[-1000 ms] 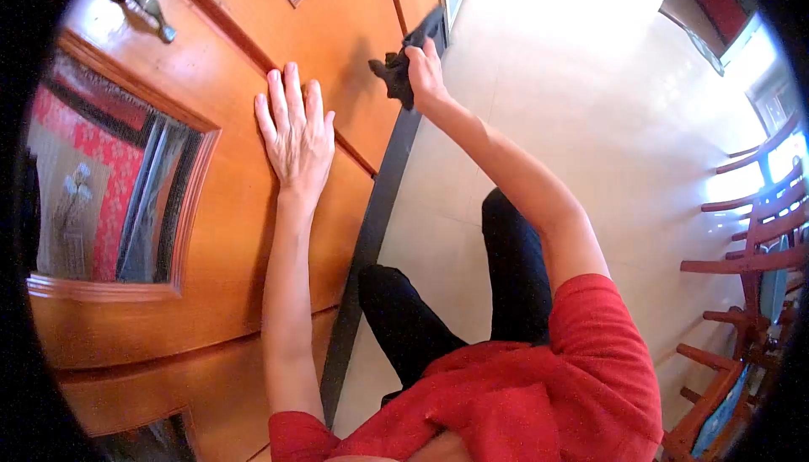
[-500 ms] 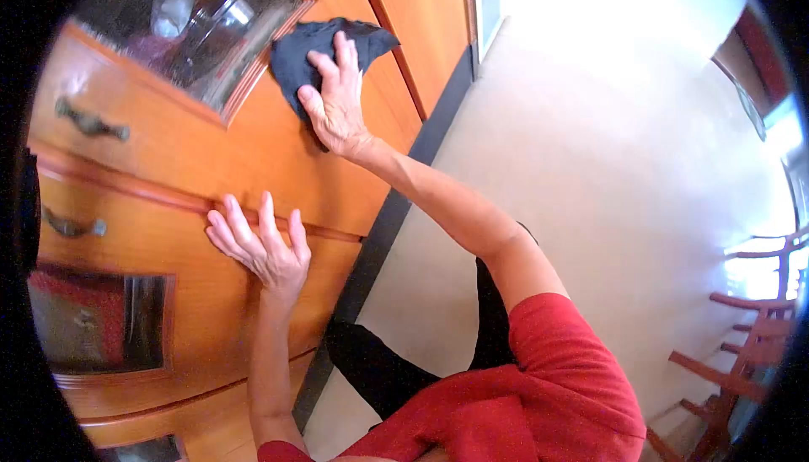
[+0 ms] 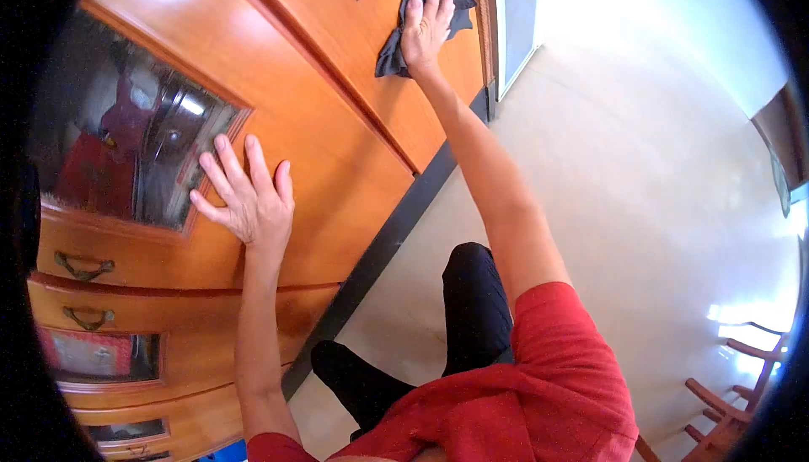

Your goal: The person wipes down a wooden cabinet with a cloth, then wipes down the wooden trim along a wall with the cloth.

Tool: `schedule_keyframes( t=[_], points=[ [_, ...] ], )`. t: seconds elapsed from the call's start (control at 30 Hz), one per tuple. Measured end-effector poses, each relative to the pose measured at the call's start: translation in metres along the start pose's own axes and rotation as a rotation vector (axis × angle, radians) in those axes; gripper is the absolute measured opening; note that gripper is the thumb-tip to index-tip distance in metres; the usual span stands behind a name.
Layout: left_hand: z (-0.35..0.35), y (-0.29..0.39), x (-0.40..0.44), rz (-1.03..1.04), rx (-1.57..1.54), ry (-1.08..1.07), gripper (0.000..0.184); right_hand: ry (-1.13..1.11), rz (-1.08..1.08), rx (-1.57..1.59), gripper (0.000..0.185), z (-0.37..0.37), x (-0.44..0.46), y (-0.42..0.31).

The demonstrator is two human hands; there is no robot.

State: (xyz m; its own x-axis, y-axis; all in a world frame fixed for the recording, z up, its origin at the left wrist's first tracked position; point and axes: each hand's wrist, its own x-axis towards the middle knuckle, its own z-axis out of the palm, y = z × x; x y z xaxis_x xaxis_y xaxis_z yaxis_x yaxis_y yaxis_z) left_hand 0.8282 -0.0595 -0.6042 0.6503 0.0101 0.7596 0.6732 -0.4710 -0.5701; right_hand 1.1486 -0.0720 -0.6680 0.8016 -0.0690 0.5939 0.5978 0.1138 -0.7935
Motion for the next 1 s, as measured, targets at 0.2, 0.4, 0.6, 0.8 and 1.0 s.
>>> schedule_keyframes(
  t=[0.2,0.4,0.6,0.8,1.0],
  points=[
    [0.004,0.003,0.001,0.020,0.077,-0.018,0.046,-0.217,-0.333,0.048,0.056,-0.011,-0.042,-0.068],
    [0.006,0.003,-0.001,0.066,0.138,-0.040,0.053,-0.081,-0.322,-0.081,0.048,-0.015,0.042,-0.031],
    [0.007,0.005,0.000,0.050,0.136,-0.023,0.049,-0.007,-0.113,0.025,0.057,-0.018,0.040,0.096],
    [0.005,0.004,0.001,0.069,0.170,-0.081,0.056,0.020,0.335,-0.036,0.058,-0.015,-0.072,0.105],
    [0.007,0.006,0.000,0.056,0.138,-0.076,0.058,-0.085,-0.140,0.034,0.061,-0.018,-0.027,0.047]
  ],
)
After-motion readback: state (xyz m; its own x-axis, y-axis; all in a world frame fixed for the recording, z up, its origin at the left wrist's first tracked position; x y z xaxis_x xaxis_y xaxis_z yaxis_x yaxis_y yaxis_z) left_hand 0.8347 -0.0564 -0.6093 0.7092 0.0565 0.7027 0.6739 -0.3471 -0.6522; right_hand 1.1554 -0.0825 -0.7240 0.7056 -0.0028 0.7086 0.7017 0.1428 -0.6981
